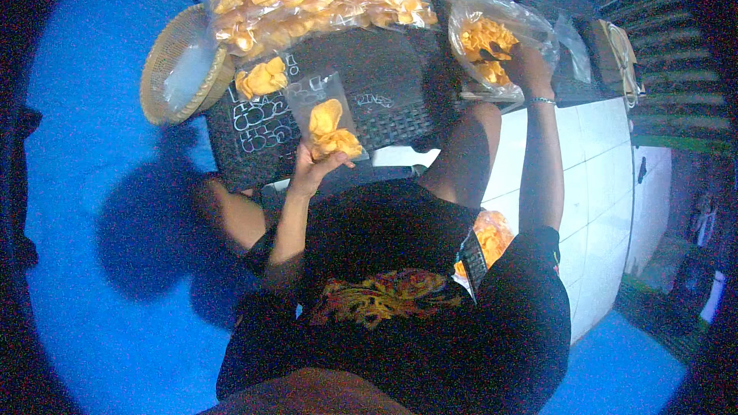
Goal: The person scoops yellow snack chips from a large bag into small clear plastic bags using a metal scoop. They then fold and seal each small bag and place it on a stack of completed packages.
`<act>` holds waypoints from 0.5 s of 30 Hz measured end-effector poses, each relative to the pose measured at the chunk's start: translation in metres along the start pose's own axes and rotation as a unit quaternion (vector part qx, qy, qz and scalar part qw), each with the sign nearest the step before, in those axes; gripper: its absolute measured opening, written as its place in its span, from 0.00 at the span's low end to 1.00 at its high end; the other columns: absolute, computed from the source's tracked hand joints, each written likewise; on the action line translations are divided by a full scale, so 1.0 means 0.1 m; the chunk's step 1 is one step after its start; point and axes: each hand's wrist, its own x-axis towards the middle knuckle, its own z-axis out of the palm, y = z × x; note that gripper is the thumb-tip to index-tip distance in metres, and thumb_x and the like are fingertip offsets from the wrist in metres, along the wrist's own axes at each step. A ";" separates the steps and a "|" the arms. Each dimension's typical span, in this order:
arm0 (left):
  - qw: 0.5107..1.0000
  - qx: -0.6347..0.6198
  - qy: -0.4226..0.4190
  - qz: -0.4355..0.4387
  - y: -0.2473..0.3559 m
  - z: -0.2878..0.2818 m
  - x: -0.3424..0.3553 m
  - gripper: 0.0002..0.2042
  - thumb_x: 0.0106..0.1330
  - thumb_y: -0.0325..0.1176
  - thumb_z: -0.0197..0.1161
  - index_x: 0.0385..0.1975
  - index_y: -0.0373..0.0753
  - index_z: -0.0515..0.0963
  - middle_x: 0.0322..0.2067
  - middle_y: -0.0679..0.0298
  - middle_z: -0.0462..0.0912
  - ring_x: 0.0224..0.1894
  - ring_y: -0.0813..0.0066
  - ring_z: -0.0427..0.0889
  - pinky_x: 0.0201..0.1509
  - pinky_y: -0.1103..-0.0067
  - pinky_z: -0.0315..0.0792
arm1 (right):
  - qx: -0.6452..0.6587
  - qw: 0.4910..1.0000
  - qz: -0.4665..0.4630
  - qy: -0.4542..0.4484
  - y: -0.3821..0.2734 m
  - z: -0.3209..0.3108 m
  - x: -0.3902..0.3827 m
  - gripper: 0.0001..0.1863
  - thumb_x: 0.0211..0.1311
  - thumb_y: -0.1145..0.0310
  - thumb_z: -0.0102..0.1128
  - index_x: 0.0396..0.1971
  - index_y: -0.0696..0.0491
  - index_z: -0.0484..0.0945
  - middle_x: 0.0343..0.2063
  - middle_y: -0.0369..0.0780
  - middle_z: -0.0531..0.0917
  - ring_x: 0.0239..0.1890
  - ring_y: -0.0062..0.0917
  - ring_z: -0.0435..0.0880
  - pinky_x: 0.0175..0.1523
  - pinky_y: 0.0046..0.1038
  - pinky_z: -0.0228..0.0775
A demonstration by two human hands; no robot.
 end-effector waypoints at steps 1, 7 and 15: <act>1.000 -0.007 0.009 0.002 0.01 -0.01 -0.02 0.23 0.55 0.25 0.67 0.51 0.32 0.70 0.44 0.56 0.79 0.43 0.67 0.81 0.38 0.69 0.82 | -0.020 0.999 0.010 0.025 0.02 -0.01 -0.05 0.16 0.52 0.57 0.65 0.35 0.53 0.81 0.33 0.49 0.84 0.39 0.43 0.83 0.41 0.41 0.76; 0.999 -0.033 0.028 -0.014 -0.01 -0.06 -0.03 0.27 0.54 0.22 0.66 0.55 0.32 0.66 0.48 0.50 0.78 0.48 0.63 0.80 0.45 0.69 0.81 | -0.115 0.992 -0.061 -0.002 0.01 -0.01 -0.19 0.15 0.50 0.57 0.66 0.31 0.53 0.82 0.30 0.46 0.85 0.35 0.39 0.85 0.37 0.38 0.77; 0.998 0.050 0.027 -0.012 -0.09 -0.05 0.02 0.30 0.50 0.20 0.69 0.54 0.32 0.65 0.47 0.52 0.78 0.46 0.65 0.81 0.45 0.71 0.81 | -0.164 0.967 -0.131 0.147 0.03 0.38 -0.35 0.06 0.53 0.64 0.57 0.24 0.50 0.78 0.24 0.42 0.80 0.30 0.36 0.82 0.33 0.38 0.72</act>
